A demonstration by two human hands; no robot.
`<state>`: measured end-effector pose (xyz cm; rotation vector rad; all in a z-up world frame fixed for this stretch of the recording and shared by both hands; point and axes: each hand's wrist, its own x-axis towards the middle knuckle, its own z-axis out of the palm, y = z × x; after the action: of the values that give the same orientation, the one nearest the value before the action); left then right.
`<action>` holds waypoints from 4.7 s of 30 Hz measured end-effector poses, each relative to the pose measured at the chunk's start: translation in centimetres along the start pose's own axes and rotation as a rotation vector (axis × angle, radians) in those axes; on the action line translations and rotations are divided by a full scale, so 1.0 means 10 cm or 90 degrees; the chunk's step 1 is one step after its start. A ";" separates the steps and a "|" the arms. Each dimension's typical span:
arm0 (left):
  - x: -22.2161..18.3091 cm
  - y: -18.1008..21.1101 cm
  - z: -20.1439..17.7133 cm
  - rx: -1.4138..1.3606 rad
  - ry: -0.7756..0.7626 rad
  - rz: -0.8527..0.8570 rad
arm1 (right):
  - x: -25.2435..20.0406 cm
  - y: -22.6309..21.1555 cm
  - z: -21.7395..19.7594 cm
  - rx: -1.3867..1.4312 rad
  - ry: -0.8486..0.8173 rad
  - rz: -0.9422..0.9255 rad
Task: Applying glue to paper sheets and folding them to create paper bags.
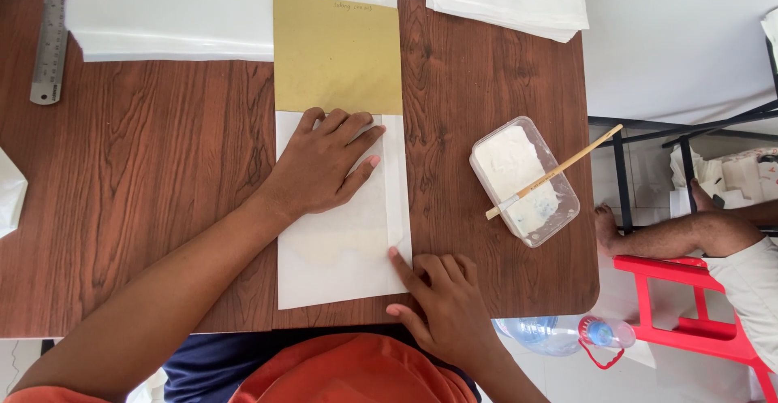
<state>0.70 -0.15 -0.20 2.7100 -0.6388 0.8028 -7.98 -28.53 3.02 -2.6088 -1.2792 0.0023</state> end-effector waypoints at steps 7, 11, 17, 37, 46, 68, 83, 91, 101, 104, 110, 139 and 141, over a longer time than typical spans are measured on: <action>0.00 -0.01 0.01 -0.015 -0.004 -0.002 | -0.06 -0.01 -0.11 -0.002 -0.009 -0.043; 0.01 -0.01 0.00 -0.009 0.008 0.004 | -0.05 0.03 -0.08 0.065 -0.029 -0.001; 0.01 -0.01 -0.01 -0.010 0.010 0.007 | 0.00 0.03 -0.04 0.009 -0.017 0.001; 0.03 0.01 0.00 0.036 -0.007 0.011 | -0.06 0.24 -0.13 -0.018 -0.024 -0.166; 0.04 0.03 0.02 0.103 -0.070 0.052 | 0.13 0.27 -0.27 0.267 0.018 -0.193; 0.04 0.02 0.00 0.057 -0.043 0.034 | -0.01 0.28 -0.10 0.091 0.020 -0.280; 0.03 0.02 -0.01 -0.032 -0.122 -0.030 | 0.73 0.35 -0.15 0.106 -0.029 -0.043; 0.02 0.00 0.00 -0.004 -0.175 -0.053 | 1.05 0.40 -0.05 0.037 -0.101 -0.012; 0.00 0.01 0.01 0.013 -0.013 0.008 | -0.08 -0.03 -0.01 -0.105 -0.125 -0.135; 0.01 0.01 0.01 0.010 -0.005 0.013 | -0.22 -0.06 -0.04 -0.149 -0.118 -0.161; 0.00 0.02 0.01 -0.006 0.031 0.027 | -0.40 -0.04 -0.17 -0.016 -0.100 -0.195; -1.12 1.00 -1.06 -0.074 -0.123 -0.025 | -0.01 0.17 0.07 0.513 0.220 0.316; -1.12 1.04 -1.02 -0.013 -0.098 -0.012 | -0.01 0.17 0.04 0.525 0.223 0.319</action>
<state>-17.36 -1.89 2.93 2.7734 -0.6497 0.5848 -6.77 -29.50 2.26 -1.9957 -0.3522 0.1251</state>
